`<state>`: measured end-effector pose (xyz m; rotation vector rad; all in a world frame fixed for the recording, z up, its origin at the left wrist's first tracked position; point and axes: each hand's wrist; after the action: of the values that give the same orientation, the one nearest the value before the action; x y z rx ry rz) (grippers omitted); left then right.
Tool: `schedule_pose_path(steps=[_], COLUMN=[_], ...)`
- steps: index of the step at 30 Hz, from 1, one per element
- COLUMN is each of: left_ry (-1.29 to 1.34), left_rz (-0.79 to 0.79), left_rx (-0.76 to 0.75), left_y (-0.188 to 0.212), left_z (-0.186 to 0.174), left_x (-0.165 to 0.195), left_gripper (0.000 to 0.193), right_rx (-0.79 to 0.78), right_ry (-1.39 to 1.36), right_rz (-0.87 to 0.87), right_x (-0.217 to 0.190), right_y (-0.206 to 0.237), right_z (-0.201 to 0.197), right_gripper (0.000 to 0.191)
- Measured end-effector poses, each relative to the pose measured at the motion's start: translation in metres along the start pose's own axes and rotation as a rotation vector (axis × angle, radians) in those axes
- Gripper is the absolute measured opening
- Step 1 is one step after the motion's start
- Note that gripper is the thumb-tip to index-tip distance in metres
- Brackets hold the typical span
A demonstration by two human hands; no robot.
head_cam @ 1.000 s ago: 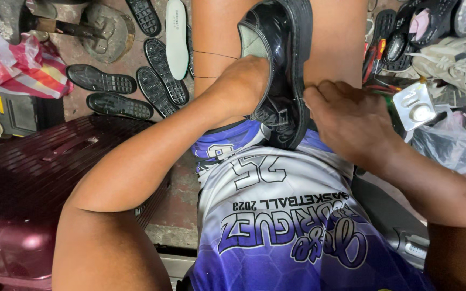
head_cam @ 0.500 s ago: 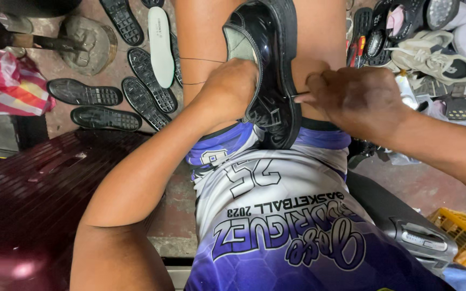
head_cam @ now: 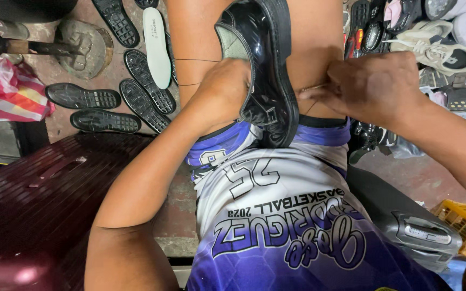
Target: The person sits on the floor and hand-sews the upper of a black shoe using a needle and thread. They repeatedly pass the needle through the shoe material and pull the thread tight to secure the seam.
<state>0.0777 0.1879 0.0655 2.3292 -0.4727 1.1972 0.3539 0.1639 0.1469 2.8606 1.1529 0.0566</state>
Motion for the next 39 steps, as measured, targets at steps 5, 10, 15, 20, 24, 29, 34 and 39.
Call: schedule_pose_path(steps=[5, 10, 15, 20, 24, 29, 34, 39], left_ry=[0.419, 0.28, -0.139, -0.345, -0.325, -0.134, -0.002, 0.37], left_rz=[-0.04, -0.021, 0.222, 0.209, 0.216, 0.181, 0.262, -0.015], left_rx=[0.149, 0.545, 0.437, 0.322, 0.353, 0.33, 0.452, 0.249], left_y=[0.019, 0.059, 0.059, 0.031, 0.03, 0.039, 0.034, 0.034], left_z=[-0.016, -0.025, 0.001, 0.03, 0.035, 0.029, 0.022, 0.006], left_x=[0.021, 0.072, 0.107, 0.098, 0.086, 0.071, 0.053, 0.052], left_gripper=[0.012, 0.013, 0.018, 0.019, 0.022, 0.017, 0.015, 0.038], right_rx=[-0.018, 0.053, 0.079, 0.113, 0.034, 0.273, 0.451, 0.206], right_ry=[0.005, -0.052, -0.13, -0.187, -0.201, -0.554, -0.558, -0.248], right_rz=[0.105, 0.123, 0.121, 0.137, 0.126, -0.113, 0.147, 0.156], right_x=[0.011, 0.005, -0.005, -0.009, -0.011, -0.025, -0.069, -0.101], right_y=[0.011, 0.022, 0.025, 0.031, 0.035, 0.02, 0.004, 0.002], right_z=[-0.01, -0.016, -0.009, 0.003, 0.017, 0.039, 0.048, 0.048], right_gripper=[0.052, 0.042, 0.043, 0.042, 0.043, 0.037, 0.077, 0.07])
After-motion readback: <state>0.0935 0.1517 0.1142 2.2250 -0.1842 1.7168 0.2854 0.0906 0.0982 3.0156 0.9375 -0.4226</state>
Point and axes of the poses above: each hand's wrist, its own y-axis away from the middle knuckle, its own z-axis out of the palm, x = y × z, and after that the axes turned 8 degrees about -z, right-handed
